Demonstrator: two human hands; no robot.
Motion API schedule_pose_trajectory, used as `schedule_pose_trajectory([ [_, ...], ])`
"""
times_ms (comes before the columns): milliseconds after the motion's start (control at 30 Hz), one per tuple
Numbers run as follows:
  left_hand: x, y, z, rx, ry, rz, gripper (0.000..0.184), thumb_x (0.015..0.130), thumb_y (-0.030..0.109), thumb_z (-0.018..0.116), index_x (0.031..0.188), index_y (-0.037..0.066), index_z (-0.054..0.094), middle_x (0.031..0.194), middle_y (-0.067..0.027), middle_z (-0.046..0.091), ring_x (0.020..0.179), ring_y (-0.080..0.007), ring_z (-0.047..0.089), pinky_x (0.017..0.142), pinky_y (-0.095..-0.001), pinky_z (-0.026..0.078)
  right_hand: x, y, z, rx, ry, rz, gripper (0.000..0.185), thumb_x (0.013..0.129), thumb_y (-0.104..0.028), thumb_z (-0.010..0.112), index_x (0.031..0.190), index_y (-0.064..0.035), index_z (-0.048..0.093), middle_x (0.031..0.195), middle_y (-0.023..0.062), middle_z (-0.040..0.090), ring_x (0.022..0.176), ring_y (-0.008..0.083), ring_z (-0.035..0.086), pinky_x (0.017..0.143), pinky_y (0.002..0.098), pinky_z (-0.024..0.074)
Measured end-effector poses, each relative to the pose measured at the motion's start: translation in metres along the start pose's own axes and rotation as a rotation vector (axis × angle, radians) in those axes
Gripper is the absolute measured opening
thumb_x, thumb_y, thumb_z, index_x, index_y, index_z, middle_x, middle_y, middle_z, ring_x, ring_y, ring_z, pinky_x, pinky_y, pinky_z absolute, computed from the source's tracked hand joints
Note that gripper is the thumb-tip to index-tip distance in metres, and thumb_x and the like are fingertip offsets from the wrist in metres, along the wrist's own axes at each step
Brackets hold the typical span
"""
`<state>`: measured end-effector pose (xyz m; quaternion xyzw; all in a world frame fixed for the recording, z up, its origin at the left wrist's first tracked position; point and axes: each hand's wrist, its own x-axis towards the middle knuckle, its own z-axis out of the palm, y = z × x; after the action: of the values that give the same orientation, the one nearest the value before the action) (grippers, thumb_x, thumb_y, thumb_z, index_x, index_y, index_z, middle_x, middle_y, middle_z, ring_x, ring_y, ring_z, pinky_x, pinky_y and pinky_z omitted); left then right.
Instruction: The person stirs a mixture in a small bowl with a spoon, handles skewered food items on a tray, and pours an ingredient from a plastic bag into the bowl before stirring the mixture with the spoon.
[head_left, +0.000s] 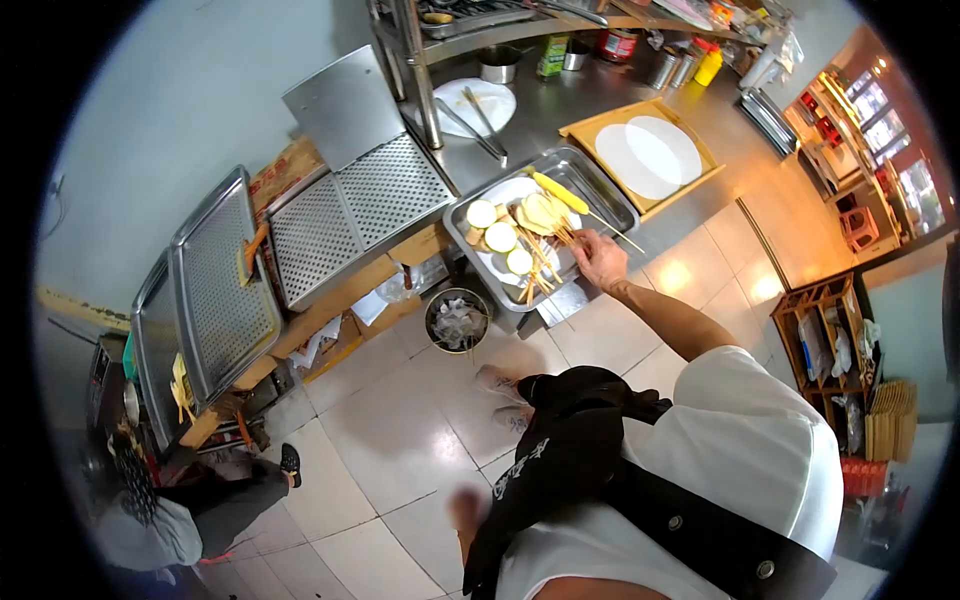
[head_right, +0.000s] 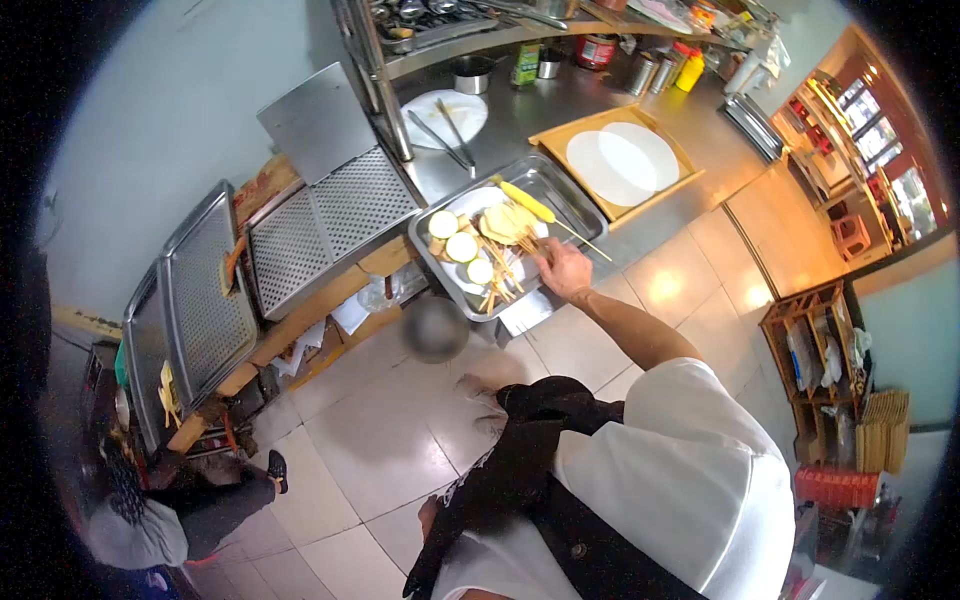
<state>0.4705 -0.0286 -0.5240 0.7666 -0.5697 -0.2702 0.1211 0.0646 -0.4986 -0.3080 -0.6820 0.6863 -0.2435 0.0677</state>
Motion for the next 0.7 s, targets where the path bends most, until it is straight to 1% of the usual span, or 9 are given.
schedule_pose_trajectory([
  [67,0.011,0.016,-0.01,0.054,-0.299,-0.173,0.02,0.086,0.019,0.057,0.098,0.004,0.06,0.086,-0.0109,0.064,0.083,-0.0233,0.062,0.073,-0.0366,0.049,-0.001,0.003,0.002,-0.016,0.05,-0.032,0.029,0.082,-0.034,0.059,0.105,-0.0179,0.058,0.075,0.0077,0.062,0.076,0.0273,0.061,0.064,0.041,0.0484],
  [167,0.01,-0.003,0.04,-0.394,0.1,0.062,0.009,0.075,0.016,0.067,0.079,0.012,0.06,0.071,-0.0041,0.055,0.065,-0.02,0.055,0.056,-0.0341,0.044,-0.002,-0.002,-0.005,-0.029,0.021,0.013,0.027,0.082,-0.033,0.059,0.104,-0.0169,0.058,0.075,0.0088,0.062,0.077,0.0282,0.061,0.065,0.041,0.048],
  [233,0.011,0.002,0.051,-1.177,0.07,-0.501,0.01,0.072,0.01,0.068,0.078,0.011,0.06,0.072,-0.0044,0.055,0.066,-0.0201,0.055,0.056,-0.0339,0.044,0.001,-0.008,-0.006,-0.02,0.025,0.011,0.027,0.082,-0.032,0.058,0.104,-0.0165,0.058,0.076,0.0093,0.062,0.079,0.0285,0.06,0.068,0.0417,0.0477],
  [267,0.01,0.002,0.053,-1.2,0.084,-0.544,0.011,0.072,0.009,0.068,0.077,0.01,0.059,0.072,-0.0045,0.056,0.066,-0.0202,0.055,0.056,-0.0339,0.044,0.001,-0.007,-0.006,0.009,0.018,0.01,0.028,0.082,-0.031,0.058,0.105,-0.0163,0.057,0.077,0.0097,0.062,0.082,0.0285,0.06,0.07,0.0421,0.0475],
  [400,-0.002,0.036,0.032,-0.059,0.137,0.114,0.009,0.074,0.014,0.066,0.075,0.012,0.058,0.072,-0.0041,0.055,0.063,-0.0203,0.054,0.052,-0.0352,0.042,0.004,-0.004,-0.007,0.039,-0.032,0.074,0.028,0.081,-0.031,0.059,0.105,-0.0166,0.058,0.079,0.0089,0.063,0.082,0.0279,0.06,0.071,0.0422,0.0482],
  [500,-0.007,0.08,0.011,0.096,-0.156,0.102,0.01,0.075,0.02,0.065,0.074,0.013,0.058,0.071,-0.0042,0.054,0.063,-0.0207,0.054,0.052,-0.0362,0.042,0.005,0.008,0.0,0.071,-0.001,0.049,0.029,0.08,-0.032,0.06,0.105,-0.0168,0.058,0.076,0.0097,0.064,0.075,0.0297,0.062,0.063,0.044,0.049],
  [567,-0.015,0.073,0.049,0.127,-0.024,0.211,0.012,0.075,0.023,0.064,0.074,0.012,0.059,0.071,-0.0048,0.054,0.064,-0.0218,0.054,0.052,-0.037,0.042,0.007,0.015,-0.007,0.21,-0.015,-0.029,0.032,0.079,-0.032,0.062,0.108,-0.0166,0.058,0.075,0.0113,0.065,0.075,0.032,0.062,0.063,0.0448,0.0496],
  [633,0.003,0.088,0.053,0.211,-0.036,0.271,0.015,0.076,0.028,0.061,0.077,0.013,0.059,0.071,-0.0057,0.056,0.066,-0.0235,0.056,0.054,-0.0381,0.043,0.009,0.026,-0.025,0.441,-0.135,-0.001,0.039,0.079,-0.027,0.063,0.115,-0.0147,0.056,0.092,0.0137,0.065,0.086,0.0317,0.062,0.07,0.043,0.0509],
  [700,0.038,0.111,0.051,0.352,-0.173,0.27,0.021,0.079,0.035,0.056,0.081,0.014,0.059,0.072,-0.007,0.058,0.07,-0.0258,0.058,0.057,-0.0396,0.044,-0.005,0.061,-0.023,0.506,0.005,-0.323,0.044,0.081,-0.022,0.061,0.123,-0.0127,0.051,0.113,0.014,0.059,0.097,0.0304,0.06,0.077,0.0414,0.0509],
])
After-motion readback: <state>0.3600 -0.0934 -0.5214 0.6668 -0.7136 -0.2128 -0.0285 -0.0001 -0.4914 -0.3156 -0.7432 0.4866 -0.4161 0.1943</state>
